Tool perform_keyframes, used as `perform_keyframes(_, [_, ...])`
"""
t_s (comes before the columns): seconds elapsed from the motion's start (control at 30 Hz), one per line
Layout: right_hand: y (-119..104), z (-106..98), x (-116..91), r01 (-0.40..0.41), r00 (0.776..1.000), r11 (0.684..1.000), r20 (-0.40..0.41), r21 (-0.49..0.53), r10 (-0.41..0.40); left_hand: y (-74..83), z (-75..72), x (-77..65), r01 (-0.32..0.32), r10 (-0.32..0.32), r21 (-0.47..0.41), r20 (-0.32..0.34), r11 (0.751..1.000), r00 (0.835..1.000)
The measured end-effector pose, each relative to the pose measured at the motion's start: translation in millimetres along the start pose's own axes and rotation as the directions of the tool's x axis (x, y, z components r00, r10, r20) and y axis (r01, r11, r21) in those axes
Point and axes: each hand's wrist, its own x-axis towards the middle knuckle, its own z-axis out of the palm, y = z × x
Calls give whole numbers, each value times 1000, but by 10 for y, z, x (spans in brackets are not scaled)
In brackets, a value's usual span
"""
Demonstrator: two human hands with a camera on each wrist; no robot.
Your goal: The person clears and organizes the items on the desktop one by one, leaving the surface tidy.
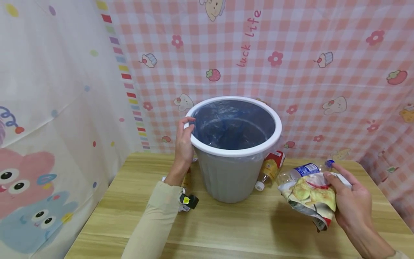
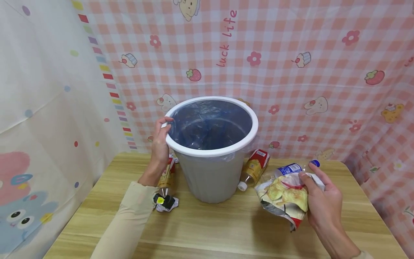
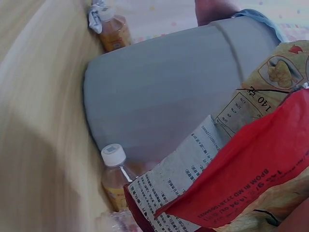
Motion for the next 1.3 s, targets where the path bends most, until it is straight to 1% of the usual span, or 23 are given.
perform_keyframes(0.1, [-37,26,2,18,1000,1000,16,14,-18,-1,-2,-1,1,-1,3,5,1000,1000])
perform_keyframes(0.23, [-90,56,5,30,999,999,29,26,-30,-8,-1,8,-3,4,-14,6,1000,1000])
perform_keyframes(0.43, [-198,137,16,54,999,999,0,-5,-54,-21,-11,21,10,-10,-36,15,999,1000])
perform_keyframes(0.53, [-260,180,16,74,997,997,0,-17,-74,-25,-21,26,17,-16,-34,26,999,1000])
perform_keyframes(0.67, [-350,247,11,80,997,997,-4,-25,-80,-18,-29,25,19,-17,-40,40,999,999])
perform_keyframes(0.9, [-509,362,-8,115,993,993,-5,34,-115,-2,-18,30,20,-19,-30,55,999,998])
perform_keyframes(1.07, [-626,441,-16,126,992,991,-21,45,-125,3,-24,23,25,-24,-21,62,999,998])
perform_keyframes(1.3, [-756,517,-12,133,991,990,-1,56,-133,12,-41,22,25,-24,-12,63,1000,998])
